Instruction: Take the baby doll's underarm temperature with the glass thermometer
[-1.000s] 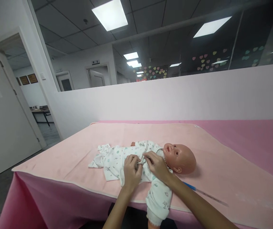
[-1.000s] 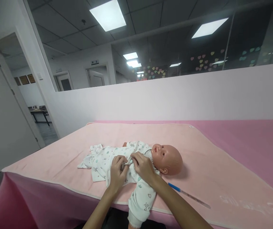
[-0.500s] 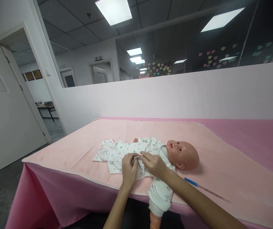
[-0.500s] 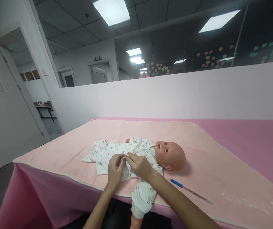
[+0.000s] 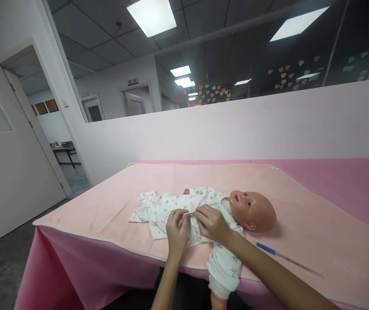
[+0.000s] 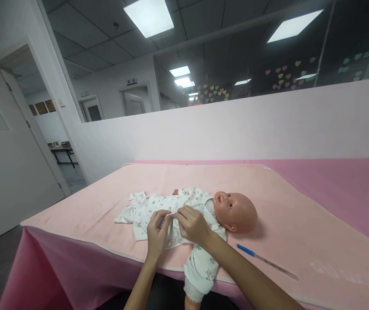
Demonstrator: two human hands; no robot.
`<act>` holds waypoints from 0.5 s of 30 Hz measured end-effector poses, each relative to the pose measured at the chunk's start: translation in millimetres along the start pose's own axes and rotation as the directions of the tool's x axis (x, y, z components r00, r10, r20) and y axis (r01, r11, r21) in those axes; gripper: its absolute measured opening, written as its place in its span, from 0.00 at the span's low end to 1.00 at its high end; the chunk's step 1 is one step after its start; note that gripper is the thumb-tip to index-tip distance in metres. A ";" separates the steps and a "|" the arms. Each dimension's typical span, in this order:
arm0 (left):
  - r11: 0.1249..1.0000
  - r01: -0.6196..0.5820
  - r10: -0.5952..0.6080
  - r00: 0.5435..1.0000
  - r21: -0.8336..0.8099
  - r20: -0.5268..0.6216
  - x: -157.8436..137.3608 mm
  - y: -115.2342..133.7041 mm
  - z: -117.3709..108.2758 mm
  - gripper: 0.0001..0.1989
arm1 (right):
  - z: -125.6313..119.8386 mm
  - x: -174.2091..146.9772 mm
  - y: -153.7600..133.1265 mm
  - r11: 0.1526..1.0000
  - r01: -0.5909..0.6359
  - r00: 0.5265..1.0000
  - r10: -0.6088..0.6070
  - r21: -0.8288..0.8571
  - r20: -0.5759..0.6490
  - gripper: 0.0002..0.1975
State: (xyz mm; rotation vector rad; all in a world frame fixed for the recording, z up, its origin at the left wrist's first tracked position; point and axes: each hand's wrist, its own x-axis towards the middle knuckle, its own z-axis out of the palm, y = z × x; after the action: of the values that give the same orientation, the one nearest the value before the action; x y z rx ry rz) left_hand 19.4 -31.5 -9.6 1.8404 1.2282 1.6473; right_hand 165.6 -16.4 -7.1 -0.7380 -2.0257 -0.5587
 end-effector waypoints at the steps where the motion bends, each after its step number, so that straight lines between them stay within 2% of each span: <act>1: 1.000 -0.001 0.001 1.000 -0.004 -0.001 0.3 -0.7 0.1 0.08 | 0.3 0.1 -0.4 1.000 0.017 1.000 -0.017 0.009 0.007 0.10; 8: 1.000 0.008 -0.008 1.000 -0.002 -0.009 1.6 -6.5 1.5 0.08 | 0.7 1.4 0.2 0.999 -0.022 1.000 0.021 0.034 0.009 0.10; 15: 0.999 0.010 -0.011 1.000 0.043 0.001 1.4 -4.3 1.3 0.08 | 0.8 -1.2 3.1 0.995 -0.066 0.998 0.064 0.075 0.019 0.16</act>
State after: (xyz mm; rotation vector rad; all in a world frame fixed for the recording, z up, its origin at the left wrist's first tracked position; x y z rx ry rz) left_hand 19.0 -27.7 -12.3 1.8572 1.2802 1.6256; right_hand 167.8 -14.0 -8.2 -0.7625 -2.0192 -0.4377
